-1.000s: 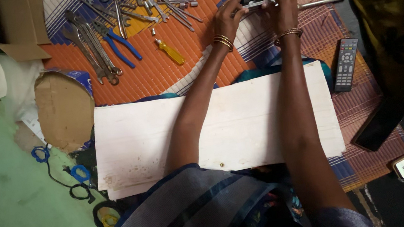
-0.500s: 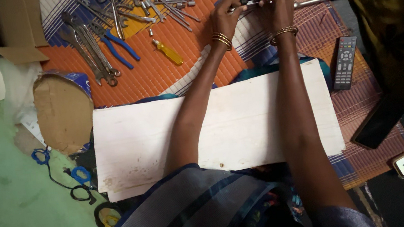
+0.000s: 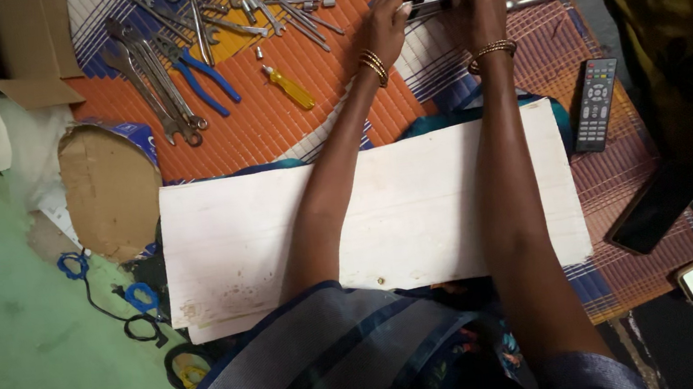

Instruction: The person assembles a door lock mechanism on a white wooden board. They use a wrench to tighten components and handle various tools and parts on a mat.

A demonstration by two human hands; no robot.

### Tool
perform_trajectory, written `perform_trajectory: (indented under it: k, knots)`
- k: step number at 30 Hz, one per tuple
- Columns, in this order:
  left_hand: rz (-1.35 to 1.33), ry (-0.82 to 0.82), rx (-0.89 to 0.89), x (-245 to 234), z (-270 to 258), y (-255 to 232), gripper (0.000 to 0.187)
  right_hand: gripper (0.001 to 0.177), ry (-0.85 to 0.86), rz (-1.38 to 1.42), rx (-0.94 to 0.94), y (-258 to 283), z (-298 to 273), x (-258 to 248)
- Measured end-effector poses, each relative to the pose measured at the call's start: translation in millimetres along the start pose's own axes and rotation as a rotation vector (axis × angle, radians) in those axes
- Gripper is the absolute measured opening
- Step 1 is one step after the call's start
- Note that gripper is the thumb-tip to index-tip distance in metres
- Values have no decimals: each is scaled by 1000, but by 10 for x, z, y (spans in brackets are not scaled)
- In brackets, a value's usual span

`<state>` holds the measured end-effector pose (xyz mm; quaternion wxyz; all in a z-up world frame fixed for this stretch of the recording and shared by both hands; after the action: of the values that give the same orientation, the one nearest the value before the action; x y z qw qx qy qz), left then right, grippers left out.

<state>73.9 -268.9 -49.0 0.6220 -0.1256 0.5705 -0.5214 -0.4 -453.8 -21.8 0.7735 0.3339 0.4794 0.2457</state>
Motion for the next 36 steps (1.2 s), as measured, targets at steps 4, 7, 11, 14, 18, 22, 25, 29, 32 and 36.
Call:
perform_trajectory:
  k: [4, 7, 11, 14, 18, 22, 25, 29, 32, 36]
  knots:
    - [-105, 61, -156, 115, 4, 168, 39, 30, 22, 3, 56, -44, -19, 33]
    - [-48, 121, -232, 120, 13, 204, 42, 32, 22, 5, 67, -3, -15, 5]
    - [-75, 24, -47, -38, 50, -14, 36, 31, 23, -49, 69, -8, -14, -13]
    - [-65, 26, -57, -63, 48, -50, 32, 30, 14, -48, 35, 47, 4, -26]
    - [-43, 23, -18, -75, 52, -116, 33, 29, -23, -54, -24, 65, 8, -31]
    - [-27, 45, -50, -62, 27, -97, 33, 33, -7, -67, -7, 28, 18, -5]
    - [-12, 42, -32, -30, 25, -58, 31, 36, 5, -52, 20, 40, -8, -22]
    - [-16, 12, 3, 20, 16, 2, 30, 34, 9, -44, 40, 9, -27, -10]
    - [-1, 29, 4, 29, -1, 8, 31, 32, 3, -49, 27, -10, -19, 3]
    - [-31, 45, -20, 19, -9, -8, 31, 34, -1, -67, 9, 4, -17, 9]
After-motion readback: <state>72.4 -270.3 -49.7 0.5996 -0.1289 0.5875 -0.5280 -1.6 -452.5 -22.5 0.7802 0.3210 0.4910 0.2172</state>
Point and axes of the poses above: each hand's wrist, its own z-axis towards the middle knuckle, its own x-axis out of the palm, y = z × x, the point moved 9 cm from there along z, towards the middle knuckle, and after that the axes turned 10 degrees about z, right-handed, at the moved point
